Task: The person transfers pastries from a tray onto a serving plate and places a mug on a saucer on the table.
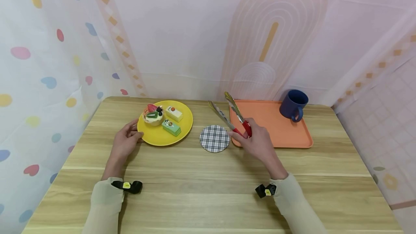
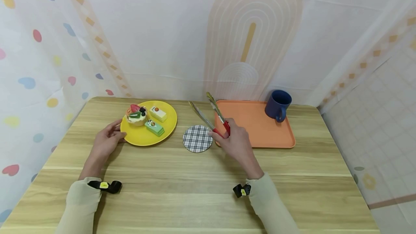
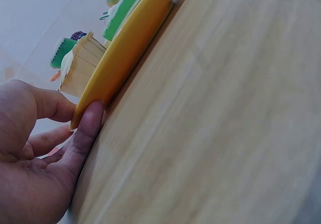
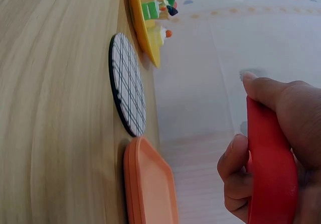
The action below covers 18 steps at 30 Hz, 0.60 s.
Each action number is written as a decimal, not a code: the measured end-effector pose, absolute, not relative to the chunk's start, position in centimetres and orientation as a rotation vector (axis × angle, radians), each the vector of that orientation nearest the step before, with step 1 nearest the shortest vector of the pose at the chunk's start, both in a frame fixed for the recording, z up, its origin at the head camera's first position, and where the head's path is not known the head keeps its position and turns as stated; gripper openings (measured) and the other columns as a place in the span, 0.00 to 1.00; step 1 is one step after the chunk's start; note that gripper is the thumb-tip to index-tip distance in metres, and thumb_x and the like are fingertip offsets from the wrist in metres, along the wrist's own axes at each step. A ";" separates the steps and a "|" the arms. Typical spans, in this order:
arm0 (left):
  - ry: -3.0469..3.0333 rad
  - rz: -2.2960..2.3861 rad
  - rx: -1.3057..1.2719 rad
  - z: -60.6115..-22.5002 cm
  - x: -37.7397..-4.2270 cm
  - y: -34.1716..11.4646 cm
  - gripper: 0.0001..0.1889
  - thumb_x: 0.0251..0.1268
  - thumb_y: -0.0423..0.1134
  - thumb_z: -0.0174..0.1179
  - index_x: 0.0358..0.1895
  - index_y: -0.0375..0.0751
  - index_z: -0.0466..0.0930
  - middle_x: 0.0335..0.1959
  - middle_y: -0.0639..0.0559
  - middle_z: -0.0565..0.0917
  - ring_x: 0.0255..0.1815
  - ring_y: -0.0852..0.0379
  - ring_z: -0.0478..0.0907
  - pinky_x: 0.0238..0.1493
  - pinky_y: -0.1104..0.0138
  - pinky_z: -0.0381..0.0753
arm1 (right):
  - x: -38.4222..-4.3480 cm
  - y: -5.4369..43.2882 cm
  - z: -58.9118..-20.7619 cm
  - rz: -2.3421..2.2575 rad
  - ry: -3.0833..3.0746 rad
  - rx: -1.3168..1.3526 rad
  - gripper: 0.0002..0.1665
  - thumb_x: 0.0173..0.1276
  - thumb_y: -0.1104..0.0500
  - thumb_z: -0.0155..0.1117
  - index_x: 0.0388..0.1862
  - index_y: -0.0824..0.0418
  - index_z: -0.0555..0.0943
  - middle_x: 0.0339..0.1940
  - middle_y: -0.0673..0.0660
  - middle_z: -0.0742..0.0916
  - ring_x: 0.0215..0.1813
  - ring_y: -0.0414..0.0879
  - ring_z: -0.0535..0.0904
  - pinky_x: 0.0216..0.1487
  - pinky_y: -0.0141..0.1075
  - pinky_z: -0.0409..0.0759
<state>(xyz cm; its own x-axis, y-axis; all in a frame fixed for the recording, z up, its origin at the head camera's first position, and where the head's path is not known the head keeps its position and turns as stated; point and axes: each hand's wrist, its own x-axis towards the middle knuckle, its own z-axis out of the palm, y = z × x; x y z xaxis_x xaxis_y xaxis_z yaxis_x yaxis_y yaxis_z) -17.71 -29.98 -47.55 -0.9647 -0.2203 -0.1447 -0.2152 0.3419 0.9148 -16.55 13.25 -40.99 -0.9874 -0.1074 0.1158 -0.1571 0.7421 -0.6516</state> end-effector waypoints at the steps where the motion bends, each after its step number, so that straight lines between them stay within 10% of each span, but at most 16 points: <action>1: -2.569 -1.755 0.420 -47.5 -17.7 -30.0 0.33 0.78 0.35 0.53 0.82 0.44 0.56 0.66 0.38 0.72 0.43 0.72 0.75 0.43 0.78 0.85 | -16.6 13.4 -41.0 1.077 -2.860 0.218 0.39 0.63 0.36 0.74 0.59 0.61 0.75 0.25 0.54 0.81 0.24 0.46 0.73 0.24 0.34 0.70; 18: -2.560 -1.772 0.403 -47.7 -17.6 -30.2 0.33 0.77 0.35 0.53 0.82 0.44 0.57 0.66 0.38 0.72 0.42 0.73 0.76 0.43 0.78 0.86 | -16.1 16.3 -40.8 1.086 -2.894 0.094 0.45 0.63 0.31 0.70 0.64 0.61 0.71 0.27 0.56 0.83 0.26 0.48 0.75 0.25 0.36 0.72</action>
